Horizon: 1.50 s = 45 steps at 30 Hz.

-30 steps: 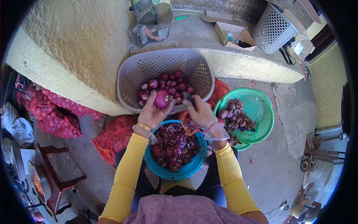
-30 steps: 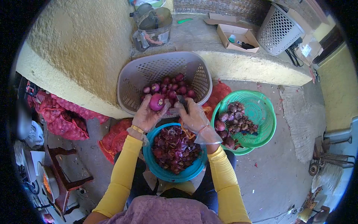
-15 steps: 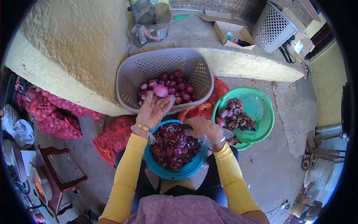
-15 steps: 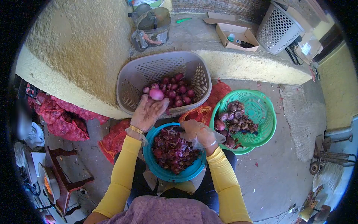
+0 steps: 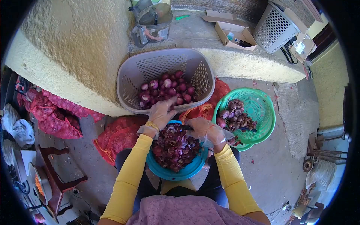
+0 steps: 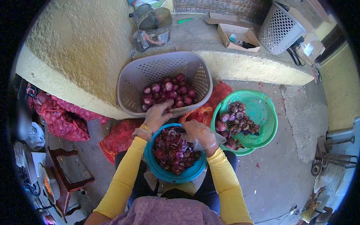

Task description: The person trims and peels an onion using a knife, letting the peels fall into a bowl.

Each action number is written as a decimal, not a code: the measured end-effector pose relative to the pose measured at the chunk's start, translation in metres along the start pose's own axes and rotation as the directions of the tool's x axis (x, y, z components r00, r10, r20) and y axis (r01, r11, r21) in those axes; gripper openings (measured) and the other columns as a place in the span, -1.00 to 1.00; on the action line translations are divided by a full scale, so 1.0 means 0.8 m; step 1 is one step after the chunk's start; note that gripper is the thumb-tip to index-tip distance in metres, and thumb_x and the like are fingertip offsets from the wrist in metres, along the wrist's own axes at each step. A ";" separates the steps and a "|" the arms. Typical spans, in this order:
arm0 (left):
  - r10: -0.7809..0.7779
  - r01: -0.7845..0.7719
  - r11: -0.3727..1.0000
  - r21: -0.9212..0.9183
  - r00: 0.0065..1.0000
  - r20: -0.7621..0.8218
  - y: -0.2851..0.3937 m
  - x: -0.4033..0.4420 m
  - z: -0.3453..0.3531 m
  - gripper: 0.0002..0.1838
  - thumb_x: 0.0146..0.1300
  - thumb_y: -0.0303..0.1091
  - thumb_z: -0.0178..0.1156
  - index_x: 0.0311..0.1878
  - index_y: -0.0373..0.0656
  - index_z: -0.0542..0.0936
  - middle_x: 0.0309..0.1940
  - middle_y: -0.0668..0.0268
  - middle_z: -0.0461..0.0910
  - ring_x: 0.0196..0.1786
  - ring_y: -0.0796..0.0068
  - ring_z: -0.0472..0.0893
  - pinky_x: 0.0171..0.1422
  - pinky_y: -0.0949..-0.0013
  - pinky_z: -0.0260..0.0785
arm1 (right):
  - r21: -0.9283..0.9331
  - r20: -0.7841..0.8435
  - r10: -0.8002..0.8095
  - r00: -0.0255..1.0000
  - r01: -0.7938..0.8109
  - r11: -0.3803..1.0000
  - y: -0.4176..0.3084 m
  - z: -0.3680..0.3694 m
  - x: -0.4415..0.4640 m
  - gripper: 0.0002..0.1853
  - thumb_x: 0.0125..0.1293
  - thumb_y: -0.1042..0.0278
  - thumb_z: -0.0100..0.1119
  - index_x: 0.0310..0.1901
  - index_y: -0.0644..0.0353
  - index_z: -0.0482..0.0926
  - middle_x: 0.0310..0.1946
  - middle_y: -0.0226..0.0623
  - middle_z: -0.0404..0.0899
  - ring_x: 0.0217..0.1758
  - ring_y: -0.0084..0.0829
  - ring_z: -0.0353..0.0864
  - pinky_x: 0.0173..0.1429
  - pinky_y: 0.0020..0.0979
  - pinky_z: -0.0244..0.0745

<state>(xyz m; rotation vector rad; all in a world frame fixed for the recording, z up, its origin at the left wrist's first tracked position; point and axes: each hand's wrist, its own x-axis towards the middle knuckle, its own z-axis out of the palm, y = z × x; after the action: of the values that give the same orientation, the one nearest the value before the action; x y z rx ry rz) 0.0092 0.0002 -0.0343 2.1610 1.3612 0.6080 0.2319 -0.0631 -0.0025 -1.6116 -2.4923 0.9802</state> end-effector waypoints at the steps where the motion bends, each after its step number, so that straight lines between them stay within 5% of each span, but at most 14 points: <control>1: 0.000 0.001 0.998 -0.056 1.000 0.031 0.008 0.002 -0.005 -0.59 0.22 -0.35 0.33 0.17 -0.13 0.68 0.04 0.07 0.73 0.14 -0.01 0.66 0.30 0.04 0.47 | -0.012 -0.026 -0.007 1.000 0.007 1.000 0.000 0.000 -0.002 -0.62 0.28 0.21 0.34 0.11 0.11 0.66 -0.18 0.07 0.73 -0.02 0.10 0.72 0.10 0.02 0.57; 4: 0.147 -0.160 0.984 -0.072 0.976 -0.160 0.009 0.003 -0.004 -0.75 0.21 -0.44 0.33 -0.02 -0.13 0.71 -0.19 0.09 0.71 -0.07 -0.01 0.68 0.09 0.03 0.51 | 0.008 -0.039 -0.030 0.999 0.031 0.999 0.006 0.007 -0.004 -0.66 0.22 0.16 0.28 -0.09 0.23 0.66 -0.12 0.06 0.69 0.02 0.14 0.67 0.13 0.02 0.57; 8: 0.125 -0.151 0.980 -0.127 0.972 -0.197 0.018 0.002 -0.018 -0.82 0.21 -0.44 0.32 -0.11 -0.14 0.71 -0.24 0.10 0.71 -0.12 -0.03 0.68 0.06 0.04 0.51 | 0.018 0.009 0.002 1.000 -0.002 1.000 0.005 0.005 -0.004 -0.66 0.22 0.15 0.28 -0.09 0.23 0.66 -0.12 0.05 0.69 0.04 0.12 0.67 0.14 0.01 0.57; 11: 0.134 -0.136 0.984 -0.114 0.991 -0.025 0.024 -0.010 -0.030 -0.80 0.19 -0.37 0.36 -0.11 -0.14 0.74 -0.31 0.13 0.71 -0.13 -0.01 0.70 0.09 0.05 0.51 | 0.017 -0.014 0.006 1.000 -0.006 1.000 0.003 0.001 -0.006 -0.66 0.20 0.15 0.28 -0.10 0.23 0.67 -0.14 0.05 0.70 0.02 0.10 0.69 0.13 0.01 0.58; 13: 0.090 -0.015 0.991 -0.136 0.820 0.566 0.024 -0.021 -0.039 -0.74 0.29 -0.17 0.33 -0.09 -0.12 0.77 -0.11 0.04 0.74 0.06 -0.02 0.69 0.24 0.09 0.48 | -0.005 0.009 0.058 0.998 -0.057 0.998 -0.002 -0.010 -0.009 -0.67 0.18 0.16 0.28 -0.13 0.23 0.67 -0.16 0.05 0.71 -0.02 0.09 0.71 0.10 0.01 0.59; 16: 0.147 -0.170 0.985 -0.026 0.750 0.645 0.013 -0.049 -0.015 -0.59 0.29 0.06 0.32 -0.09 -0.10 0.79 0.00 -0.02 0.71 0.09 -0.01 0.68 0.29 0.07 0.46 | -0.039 -0.105 0.029 0.994 -0.033 0.999 0.009 0.005 -0.009 -0.67 0.19 0.17 0.28 -0.12 0.22 0.69 -0.17 0.05 0.72 -0.04 0.07 0.73 0.07 0.00 0.61; 17: 0.013 -0.129 0.984 0.119 0.731 0.683 0.013 -0.050 -0.007 -0.52 0.33 0.14 0.27 -0.06 -0.10 0.78 0.14 -0.06 0.66 0.13 0.01 0.67 0.34 0.03 0.43 | -0.039 -0.106 0.031 0.994 -0.035 0.999 0.013 0.008 -0.009 -0.67 0.19 0.17 0.28 -0.12 0.22 0.69 -0.17 0.05 0.72 -0.04 0.07 0.73 0.07 0.00 0.61; 21: -0.025 -0.082 0.987 0.136 0.764 0.645 0.027 -0.038 -0.017 -0.50 0.35 0.11 0.27 0.13 -0.09 0.72 0.21 -0.01 0.64 0.17 -0.01 0.65 0.35 0.00 0.41 | -0.077 -0.188 -0.013 0.982 -0.002 0.997 0.024 0.022 0.000 -0.69 0.21 0.16 0.28 -0.14 0.22 0.70 -0.21 0.02 0.73 -0.06 0.05 0.74 0.04 -0.01 0.62; 23: 0.182 0.046 0.968 -0.246 0.547 0.817 -0.006 -0.037 -0.006 -0.39 0.34 0.07 0.29 0.33 -0.08 0.58 0.19 0.01 0.66 0.22 -0.05 0.62 0.33 -0.04 0.40 | -0.074 -0.234 -0.034 0.972 0.017 0.997 0.022 0.021 0.000 -0.70 0.23 0.15 0.28 -0.16 0.22 0.70 -0.22 0.03 0.73 -0.08 0.06 0.74 0.03 -0.01 0.62; 26: 0.048 -0.076 0.997 0.000 0.626 0.778 0.017 -0.036 -0.009 -0.33 0.32 0.01 0.32 0.44 -0.06 0.48 0.20 0.03 0.65 0.25 -0.07 0.61 0.34 -0.02 0.39 | -0.042 -0.159 0.113 0.981 -0.121 0.992 0.000 -0.015 -0.006 -0.68 0.25 0.11 0.31 -0.21 0.24 0.70 -0.25 0.02 0.73 -0.13 0.06 0.74 0.01 -0.01 0.62; 32: 0.001 -0.043 0.998 0.040 0.694 0.720 0.032 -0.030 -0.028 -0.34 0.32 -0.01 0.32 0.41 -0.14 0.49 0.21 -0.04 0.63 0.30 -0.07 0.57 0.40 0.03 0.36 | 0.048 -0.152 0.071 0.986 -0.065 0.997 0.023 -0.095 -0.040 -0.65 0.28 0.08 0.36 -0.10 0.21 0.71 -0.23 0.02 0.73 -0.11 0.05 0.74 0.01 -0.05 0.60; 34: -0.009 -0.034 0.998 0.046 0.691 0.723 0.034 -0.031 -0.032 -0.33 0.31 0.00 0.32 0.39 -0.17 0.49 0.20 -0.05 0.63 0.30 -0.08 0.57 0.39 0.02 0.36 | 0.127 -0.164 0.269 0.949 -0.250 0.960 0.047 -0.109 -0.054 -0.63 0.30 0.04 0.35 -0.14 0.23 0.70 -0.28 0.03 0.73 -0.16 0.07 0.72 -0.03 -0.06 0.58; 40: 0.006 -0.053 0.998 0.045 0.700 0.714 0.027 -0.032 -0.030 -0.33 0.31 0.03 0.32 0.37 -0.18 0.49 0.14 -0.11 0.63 0.25 -0.14 0.57 0.34 -0.03 0.37 | 0.013 -0.348 0.290 0.892 -0.304 0.953 0.201 -0.028 -0.084 -0.58 0.23 0.00 0.41 -0.13 0.25 0.71 -0.32 0.01 0.73 -0.17 0.05 0.74 -0.02 -0.01 0.57; 45: 0.017 -0.090 0.993 0.073 0.738 0.674 0.020 -0.035 -0.023 -0.33 0.32 0.05 0.31 0.37 -0.17 0.48 0.09 -0.15 0.63 0.22 -0.16 0.58 0.33 -0.05 0.37 | 0.058 -0.257 0.433 0.864 -0.434 0.899 0.209 0.027 -0.113 -0.47 0.11 -0.01 0.50 0.00 0.21 0.70 -0.17 0.04 0.74 -0.06 0.06 0.73 0.05 -0.01 0.57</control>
<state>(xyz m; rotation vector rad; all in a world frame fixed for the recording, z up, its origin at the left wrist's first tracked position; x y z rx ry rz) -0.0024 -0.0278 -0.0133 2.1758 0.9304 -0.2470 0.4034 -0.1027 -0.0766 -2.1977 -1.9983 0.7193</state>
